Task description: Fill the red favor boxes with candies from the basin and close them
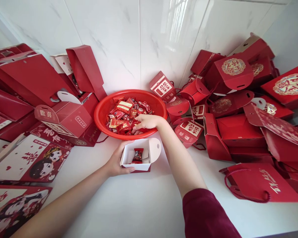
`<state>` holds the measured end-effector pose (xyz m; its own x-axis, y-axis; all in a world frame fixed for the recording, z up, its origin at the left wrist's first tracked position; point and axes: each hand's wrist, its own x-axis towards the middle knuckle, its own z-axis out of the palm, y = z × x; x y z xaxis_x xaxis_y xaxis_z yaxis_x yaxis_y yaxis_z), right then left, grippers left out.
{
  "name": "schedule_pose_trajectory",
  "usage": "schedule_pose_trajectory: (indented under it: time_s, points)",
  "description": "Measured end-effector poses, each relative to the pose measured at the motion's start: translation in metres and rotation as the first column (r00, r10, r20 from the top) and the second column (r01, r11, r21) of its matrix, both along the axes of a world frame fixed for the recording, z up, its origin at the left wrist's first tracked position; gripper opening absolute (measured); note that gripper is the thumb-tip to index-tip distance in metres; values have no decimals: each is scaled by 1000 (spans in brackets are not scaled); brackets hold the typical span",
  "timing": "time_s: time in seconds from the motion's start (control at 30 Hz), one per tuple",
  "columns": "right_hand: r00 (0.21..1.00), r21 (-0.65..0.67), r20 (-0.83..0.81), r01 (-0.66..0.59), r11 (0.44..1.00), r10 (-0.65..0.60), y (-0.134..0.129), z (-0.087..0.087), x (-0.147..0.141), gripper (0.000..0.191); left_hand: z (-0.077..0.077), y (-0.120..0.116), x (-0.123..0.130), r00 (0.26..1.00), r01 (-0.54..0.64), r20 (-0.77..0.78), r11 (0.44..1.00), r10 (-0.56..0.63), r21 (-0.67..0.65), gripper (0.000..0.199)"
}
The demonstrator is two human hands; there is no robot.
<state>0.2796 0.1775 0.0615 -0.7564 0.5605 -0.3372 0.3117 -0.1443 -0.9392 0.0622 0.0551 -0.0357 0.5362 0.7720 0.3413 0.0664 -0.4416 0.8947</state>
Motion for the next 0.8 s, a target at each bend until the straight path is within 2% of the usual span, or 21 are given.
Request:
schedule_pose_trajectory:
  time_s: [0.07,0.13,0.3,0.43,0.53,0.63,0.8]
  points:
    - [995,-17,44,85,996,-84,-1,2,-2,20,0,0,0,1000,4,0,1000,-4,1,93]
    - [986,27,92,137,990,-139,0,4,-3,25,0,0,0,1000,3,-6,1000,-3,8,93]
    - [984,312,138,69,948,-117,10,2,0,31,0,0,0,1000,-12,-17,999,12,32,95]
    - [997,233,79,-35,972,17,12,-6,2,44,0,0,0,999,-13,-29,999,15,36,95]
    - [999,215,21,-53,975,49,13,-10,1,42,1,0,0,1000,-11,-28,1000,12,25,94]
    - [1000,290,-7,4,957,-3,14,-11,0,35,1,-1,0,1000,-9,-27,1000,9,12,94]
    - [986,430,-36,165,888,-165,14,-12,1,33,1,-1,0,999,-15,-29,1000,15,13,95]
